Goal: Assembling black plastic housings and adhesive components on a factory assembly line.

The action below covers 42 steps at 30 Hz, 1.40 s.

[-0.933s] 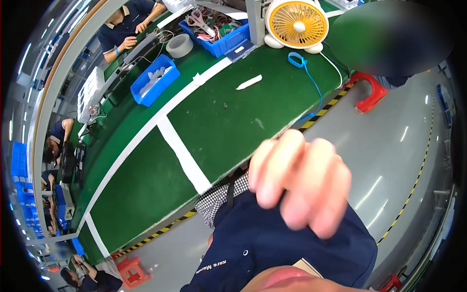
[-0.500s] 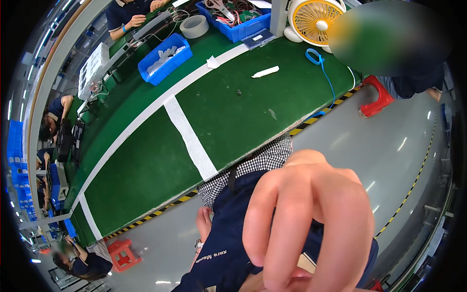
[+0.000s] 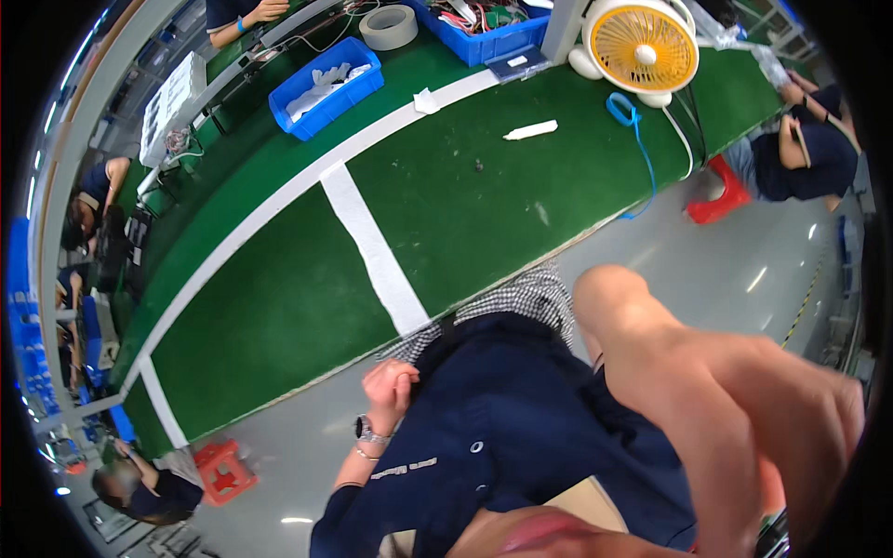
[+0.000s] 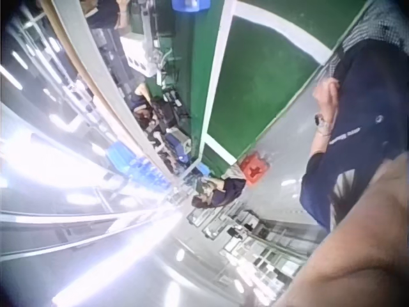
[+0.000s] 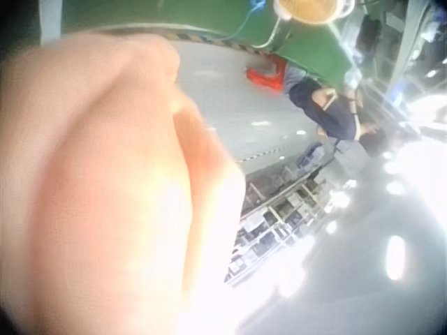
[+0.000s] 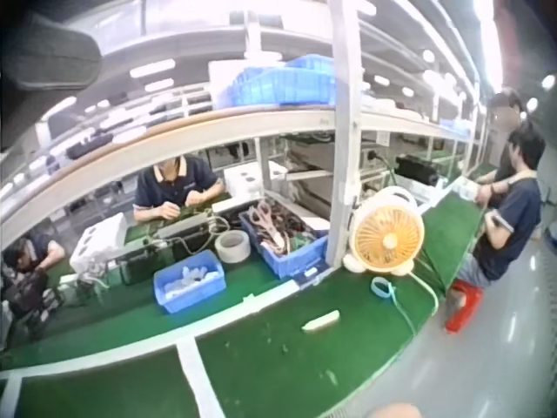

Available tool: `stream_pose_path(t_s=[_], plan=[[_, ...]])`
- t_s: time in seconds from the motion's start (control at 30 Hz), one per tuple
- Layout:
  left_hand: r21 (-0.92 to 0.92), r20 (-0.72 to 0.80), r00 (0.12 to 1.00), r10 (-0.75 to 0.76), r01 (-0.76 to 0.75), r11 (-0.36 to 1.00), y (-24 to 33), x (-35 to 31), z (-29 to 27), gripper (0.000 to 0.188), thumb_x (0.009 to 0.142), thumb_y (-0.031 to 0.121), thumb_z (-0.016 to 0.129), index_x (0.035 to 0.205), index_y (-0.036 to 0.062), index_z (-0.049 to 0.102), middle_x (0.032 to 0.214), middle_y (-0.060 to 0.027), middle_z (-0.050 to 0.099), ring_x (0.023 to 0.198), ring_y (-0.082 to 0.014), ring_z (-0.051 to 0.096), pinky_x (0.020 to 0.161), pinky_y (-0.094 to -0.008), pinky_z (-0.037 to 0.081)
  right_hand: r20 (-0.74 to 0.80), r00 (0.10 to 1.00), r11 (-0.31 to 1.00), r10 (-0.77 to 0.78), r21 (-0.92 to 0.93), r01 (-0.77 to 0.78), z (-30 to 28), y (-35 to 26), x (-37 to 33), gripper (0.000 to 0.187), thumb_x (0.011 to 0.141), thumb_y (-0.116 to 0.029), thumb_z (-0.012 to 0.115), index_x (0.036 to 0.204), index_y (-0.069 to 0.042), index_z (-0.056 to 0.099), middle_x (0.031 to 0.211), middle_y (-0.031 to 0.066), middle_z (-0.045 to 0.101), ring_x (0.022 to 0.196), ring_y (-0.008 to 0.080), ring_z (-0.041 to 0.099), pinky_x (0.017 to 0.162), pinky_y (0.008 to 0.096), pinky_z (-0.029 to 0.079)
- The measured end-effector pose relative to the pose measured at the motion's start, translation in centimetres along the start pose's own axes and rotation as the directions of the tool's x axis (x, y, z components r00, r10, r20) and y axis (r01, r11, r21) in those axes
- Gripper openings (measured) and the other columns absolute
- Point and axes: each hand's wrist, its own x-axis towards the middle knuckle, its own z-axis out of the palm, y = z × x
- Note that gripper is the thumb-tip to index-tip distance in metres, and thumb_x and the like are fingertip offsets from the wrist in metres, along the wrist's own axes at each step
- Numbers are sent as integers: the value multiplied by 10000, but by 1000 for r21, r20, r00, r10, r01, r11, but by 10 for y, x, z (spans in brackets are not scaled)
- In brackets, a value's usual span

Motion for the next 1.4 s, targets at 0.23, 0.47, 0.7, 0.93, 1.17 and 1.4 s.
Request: stream_pose_path(t_s=[0.23, 0.47, 0.7, 0.93, 1.17, 1.4], plan=[[-111, -66, 994, 83, -90, 990, -9, 5, 6, 114, 866, 53, 555, 761, 60, 597, 603, -43, 604, 523, -204, 598, 495, -315, 464, 635, 668, 688, -389, -282, 669, -10, 30, 35, 342, 905, -17, 507, 1223, -31, 633, 1272, 140, 613, 1189, 250, 567, 1114, 338, 356], [-28, -48, 963, 266, -268, 963, -18, 25, -3, 95, 863, 88, 578, 773, 74, 604, 592, -35, 586, 535, -213, 611, 492, -324, 474, 658, 659, 925, 365, -173, -340, -46, -3, 15, 180, 910, -49, 513, 861, 36, 663, 869, 145, 665, 776, 241, 644, 726, 378, 549], [218, -100, 898, 428, -400, 890, -30, 85, -49, 141, 774, 0, 515, 677, 86, 571, 588, -29, 588, 526, -213, 610, 465, -319, 463, -742, 609, -607, 281, -629, -486, -224, -14, -88, 154, 846, -106, 671, 974, -21, 675, 806, 97, 692, 739, 182, 674, 707, 307, 528], [275, -200, 864, 463, -404, 872, -56, 141, -81, 169, 902, 68, 531, 754, 49, 610, 579, -30, 577, 513, -188, 592, 475, -290, 441, -721, 517, -699, 462, -654, -289, -254, 8, -90, 173, 792, -80, 705, 937, 2, 656, 807, 125, 666, 739, 279, 658, 673, 365, 515], [-118, -403, 913, -57, 10, 993, -87, 134, -72, 233, 975, 94, 452, 824, -7, 598, 612, -55, 591, 542, -122, 578, 512, -250, 439, -584, 532, -719, 613, -692, 69, -256, 9, -94, 168, 791, -61, 689, 905, 14, 591, 892, 145, 623, 783, 333, 642, 699, 419, 520], [-209, -354, 929, -111, 38, 977, -81, 127, -66, 246, 990, 102, 433, 843, -8, 597, 620, -53, 591, 551, -111, 575, 505, -238, 422, -560, 505, -699, 657, -703, 129, -257, 8, -92, 161, 782, -59, 685, 851, 6, 554, 833, 141, 590, 761, 329, 638, 681, 419, 522]])
